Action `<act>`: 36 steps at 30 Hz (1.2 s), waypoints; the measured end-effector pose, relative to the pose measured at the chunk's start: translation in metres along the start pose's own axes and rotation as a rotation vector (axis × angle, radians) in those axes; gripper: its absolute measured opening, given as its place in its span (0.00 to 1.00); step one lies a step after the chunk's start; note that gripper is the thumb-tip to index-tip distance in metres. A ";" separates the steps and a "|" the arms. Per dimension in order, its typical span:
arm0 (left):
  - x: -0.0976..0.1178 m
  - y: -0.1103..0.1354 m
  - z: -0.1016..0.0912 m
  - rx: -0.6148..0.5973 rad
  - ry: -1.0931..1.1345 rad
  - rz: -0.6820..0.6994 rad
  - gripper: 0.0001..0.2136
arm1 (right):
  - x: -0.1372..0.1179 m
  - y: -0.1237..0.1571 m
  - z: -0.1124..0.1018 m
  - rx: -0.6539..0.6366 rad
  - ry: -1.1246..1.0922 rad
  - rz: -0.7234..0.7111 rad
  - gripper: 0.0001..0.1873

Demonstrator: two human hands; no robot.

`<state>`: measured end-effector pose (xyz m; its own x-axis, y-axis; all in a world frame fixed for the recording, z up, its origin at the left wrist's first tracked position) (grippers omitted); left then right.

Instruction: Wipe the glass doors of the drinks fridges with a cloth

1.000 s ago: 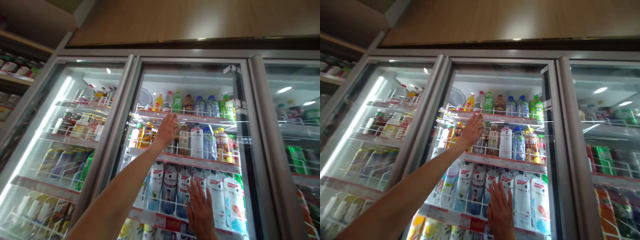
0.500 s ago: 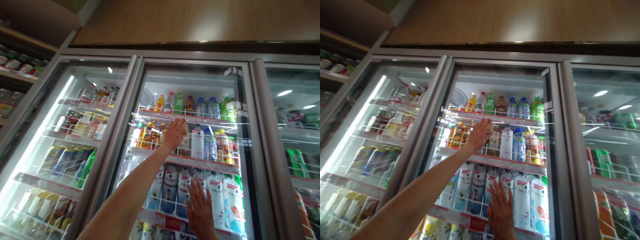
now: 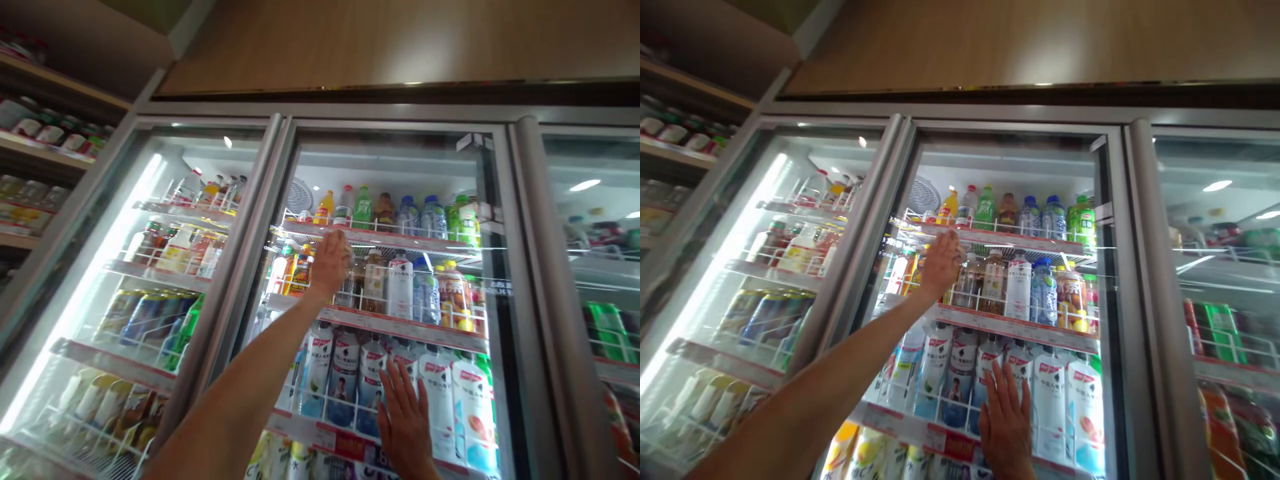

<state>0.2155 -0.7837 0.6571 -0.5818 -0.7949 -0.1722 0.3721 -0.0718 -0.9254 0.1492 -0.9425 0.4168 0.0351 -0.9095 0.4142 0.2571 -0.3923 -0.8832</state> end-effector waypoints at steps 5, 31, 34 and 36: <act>0.051 0.014 0.012 -0.170 0.100 0.300 0.17 | 0.001 0.000 -0.002 0.006 -0.028 -0.010 0.31; 0.006 0.046 -0.017 -0.149 0.163 -0.009 0.30 | 0.027 -0.211 0.086 -0.058 -0.243 0.100 0.24; -0.023 0.065 -0.037 -0.134 0.005 -0.026 0.28 | 0.022 -0.203 0.088 -0.087 -0.098 0.085 0.27; -0.041 0.073 -0.048 -0.077 -0.112 -0.115 0.27 | 0.027 -0.199 0.079 -0.063 -0.039 0.056 0.27</act>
<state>0.2316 -0.7276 0.5799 -0.5312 -0.8467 -0.0292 0.2486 -0.1229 -0.9608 0.1756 -0.8783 0.6217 0.0854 -0.9247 0.3710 0.1921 -0.3501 -0.9168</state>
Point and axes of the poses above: each hand's wrist, its own y-axis away from the middle knuckle, its own z-axis out of the palm, x = y × z, the point moved 8 cm from there along -y, towards the middle knuckle, and after that the axes turned 12 degrees about x, right-handed, at the moved point
